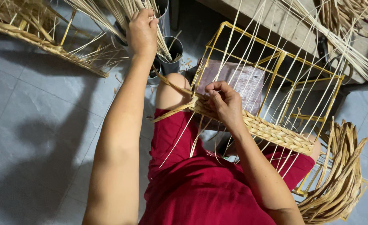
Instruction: The person sits on the floor with a rectangular frame across their lap and weaves wide palm-leaf strips in and out of vertical spokes, building a braided band along the frame edge. They reach to a container of strips to pull new material, tuck and tighten the weave by hand, and near the end use a small knife to trim a strip end.
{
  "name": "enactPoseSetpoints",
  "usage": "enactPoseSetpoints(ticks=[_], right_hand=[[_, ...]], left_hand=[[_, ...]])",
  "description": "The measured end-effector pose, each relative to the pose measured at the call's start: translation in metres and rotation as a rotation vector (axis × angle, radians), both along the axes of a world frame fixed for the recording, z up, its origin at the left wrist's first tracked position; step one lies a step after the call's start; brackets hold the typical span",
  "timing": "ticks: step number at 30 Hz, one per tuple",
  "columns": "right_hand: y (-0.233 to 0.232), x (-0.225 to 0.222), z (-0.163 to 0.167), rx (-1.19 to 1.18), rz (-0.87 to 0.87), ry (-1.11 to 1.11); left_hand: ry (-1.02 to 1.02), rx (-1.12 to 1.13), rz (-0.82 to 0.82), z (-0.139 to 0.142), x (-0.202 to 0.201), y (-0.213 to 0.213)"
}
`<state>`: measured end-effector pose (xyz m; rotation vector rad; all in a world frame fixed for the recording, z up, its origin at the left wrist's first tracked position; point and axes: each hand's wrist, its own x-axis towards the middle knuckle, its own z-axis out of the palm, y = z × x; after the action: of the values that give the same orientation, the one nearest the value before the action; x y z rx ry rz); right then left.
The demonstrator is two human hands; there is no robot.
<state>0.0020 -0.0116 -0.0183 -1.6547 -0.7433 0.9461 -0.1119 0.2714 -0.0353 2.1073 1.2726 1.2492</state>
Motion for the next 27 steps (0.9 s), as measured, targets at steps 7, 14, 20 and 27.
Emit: enactPoseSetpoints(ticks=[7,14,20,27], right_hand=[[0.001,-0.001,-0.008,0.047,0.039,-0.013],[0.019,0.001,0.011,0.065,0.032,-0.030],[0.047,0.005,0.041,0.170,0.084,-0.018],[0.096,-0.018,0.048,0.305,0.211,0.024]], left_hand=[[0.076,0.004,0.024,0.000,-0.006,0.000],[-0.170,0.219,-0.140,0.042,-0.030,-0.007],[-0.497,0.200,-0.312,0.091,-0.046,-0.021],[-0.448,0.200,-0.368,0.141,-0.048,-0.053]])
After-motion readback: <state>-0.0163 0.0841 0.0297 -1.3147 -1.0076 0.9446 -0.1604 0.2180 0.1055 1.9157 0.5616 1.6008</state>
